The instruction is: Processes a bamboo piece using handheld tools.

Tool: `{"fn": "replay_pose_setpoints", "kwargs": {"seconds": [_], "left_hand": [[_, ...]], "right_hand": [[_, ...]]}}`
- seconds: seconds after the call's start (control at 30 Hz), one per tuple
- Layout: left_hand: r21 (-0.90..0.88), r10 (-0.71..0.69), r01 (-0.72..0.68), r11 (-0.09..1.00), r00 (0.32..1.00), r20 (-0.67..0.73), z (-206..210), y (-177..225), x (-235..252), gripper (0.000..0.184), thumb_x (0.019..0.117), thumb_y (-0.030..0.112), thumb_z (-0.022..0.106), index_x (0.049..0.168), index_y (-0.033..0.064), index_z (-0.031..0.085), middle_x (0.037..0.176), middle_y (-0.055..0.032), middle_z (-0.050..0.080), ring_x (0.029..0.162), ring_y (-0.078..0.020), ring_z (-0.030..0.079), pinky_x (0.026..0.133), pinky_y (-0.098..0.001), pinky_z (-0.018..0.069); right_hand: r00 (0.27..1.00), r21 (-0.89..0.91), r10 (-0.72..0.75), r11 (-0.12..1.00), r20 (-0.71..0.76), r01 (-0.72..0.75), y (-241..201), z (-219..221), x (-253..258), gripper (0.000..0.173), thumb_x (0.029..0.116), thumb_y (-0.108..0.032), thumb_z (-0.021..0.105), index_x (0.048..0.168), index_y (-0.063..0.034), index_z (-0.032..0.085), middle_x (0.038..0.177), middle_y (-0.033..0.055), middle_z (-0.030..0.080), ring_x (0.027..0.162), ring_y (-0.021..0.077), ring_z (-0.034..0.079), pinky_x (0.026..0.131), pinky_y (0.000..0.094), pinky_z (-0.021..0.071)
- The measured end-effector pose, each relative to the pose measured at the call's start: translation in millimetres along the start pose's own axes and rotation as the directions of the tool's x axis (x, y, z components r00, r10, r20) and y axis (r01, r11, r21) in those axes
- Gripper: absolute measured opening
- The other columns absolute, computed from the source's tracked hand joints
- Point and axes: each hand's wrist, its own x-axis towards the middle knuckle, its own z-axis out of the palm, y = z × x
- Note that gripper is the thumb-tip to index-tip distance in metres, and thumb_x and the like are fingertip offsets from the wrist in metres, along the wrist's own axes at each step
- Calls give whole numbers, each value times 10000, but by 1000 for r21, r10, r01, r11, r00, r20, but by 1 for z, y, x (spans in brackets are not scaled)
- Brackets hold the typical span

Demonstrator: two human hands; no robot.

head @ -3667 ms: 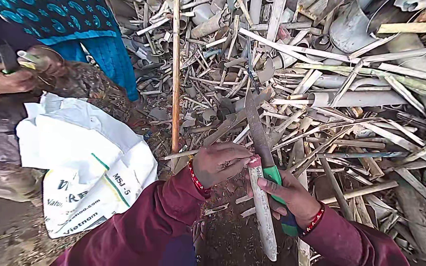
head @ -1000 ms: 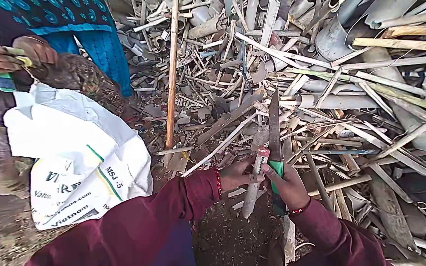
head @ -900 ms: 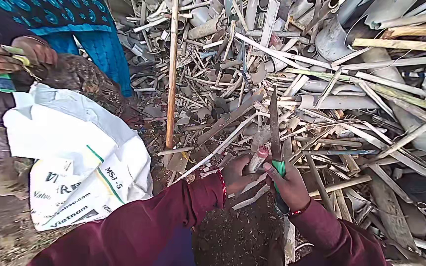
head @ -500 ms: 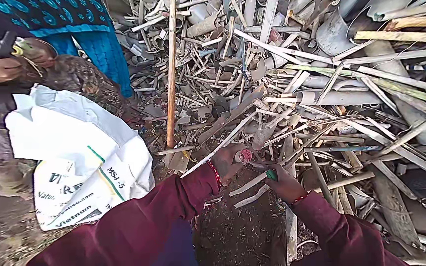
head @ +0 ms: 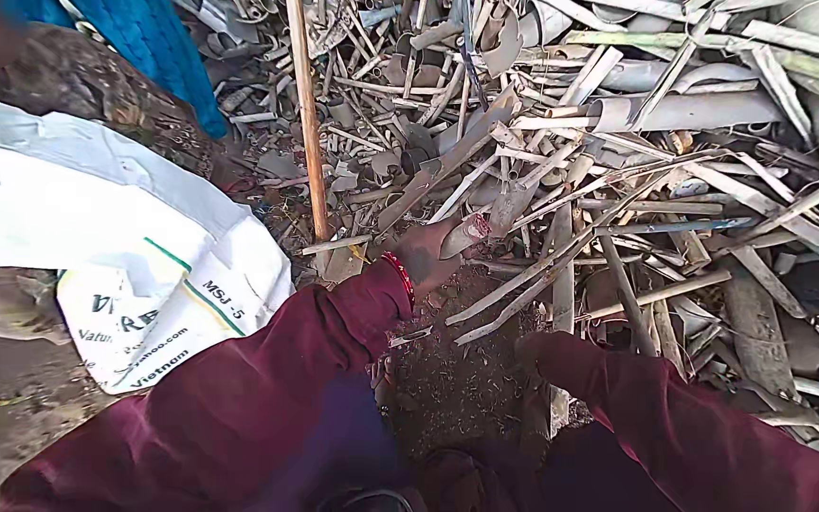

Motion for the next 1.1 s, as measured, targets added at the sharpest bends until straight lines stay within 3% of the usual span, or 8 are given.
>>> {"fn": "replay_pose_setpoints", "kwargs": {"seconds": [0.1, 0.27, 0.33, 0.4, 0.5, 0.73, 0.97, 1.1], "left_hand": [[-3, 12, -12, 1000, 1000, 26, -3, -4, 0, 405, 973, 146, 675, 1323, -41, 594, 1090, -229, 707, 1008, -357, 692, 925, -561, 513], [1, 13, -13, 1000, 992, 125, -6, -5, -2, 416, 992, 166, 678, 1352, -19, 583, 1131, -234, 692, 1026, -348, 681, 939, -539, 509], [-10, 82, -81, 997, 985, 154, -4, -5, -3, 332, 964, 45, 676, 1279, -48, 623, 1133, -246, 682, 1023, -348, 672, 931, -514, 520], [-18, 173, -172, 985, 973, 152, -2, -5, -5, 276, 921, -80, 639, 1195, -96, 660, 1118, -263, 686, 1064, -361, 658, 978, -476, 501], [20, 282, -289, 957, 946, 156, 1, -9, -1, 255, 870, -144, 604, 1113, -122, 677, 1089, -268, 698, 1109, -396, 644, 1042, -478, 456], [167, 330, -360, 918, 926, 184, 8, -1, 2, 247, 907, -128, 549, 1124, -124, 668, 1159, -285, 684, 1205, -458, 601, 1081, -568, 403], [372, 241, -287, 883, 956, 167, 19, 13, -5, 225, 920, -78, 584, 1130, -105, 659, 1154, -267, 687, 1192, -439, 618, 1062, -547, 428], [391, 190, -243, 888, 967, 167, 24, 17, -8, 247, 918, -93, 571, 1153, -111, 646, 1155, -275, 676, 1192, -453, 607, 1033, -552, 448]], "right_hand": [[992, 107, -93, 989, -82, 102, 4, 17, 15, 490, 1028, -25, 567, 1490, 63, 427, 1449, 319, 517, 1372, 451, 498, 1126, 577, 376], [865, 279, -207, 890, -458, 360, 30, 4, 16, 466, 1022, -160, 616, 1439, 23, 519, 1383, 295, 574, 1300, 459, 550, 1091, 621, 408], [677, 399, -83, 753, -731, 523, 28, -17, -39, 397, 1043, -111, 560, 1415, 26, 547, 1323, 237, 633, 1180, 350, 647, 1039, 493, 488], [352, 312, 66, 633, -933, 709, 31, -18, -59, 317, 1034, -133, 569, 1299, 25, 642, 1176, 171, 713, 989, 211, 717, 882, 350, 575], [44, 117, 144, 553, -989, 825, 29, -13, -69, 293, 1015, -200, 599, 1191, 10, 702, 1027, 100, 746, 870, 71, 719, 793, 219, 590], [-110, 18, 175, 603, -978, 798, 1, -13, -73, 227, 959, -128, 648, 1104, 36, 707, 933, 126, 740, 778, 93, 709, 727, 201, 578], [-46, 111, 187, 746, -981, 657, -1, -15, -74, 281, 967, -223, 636, 1084, 20, 714, 883, 141, 740, 723, 224, 720, 674, 363, 594], [-191, 16, 142, 840, -971, 542, -6, -15, -71, 212, 923, -129, 627, 975, 59, 711, 794, 169, 722, 682, 305, 726, 629, 445, 596]]}}
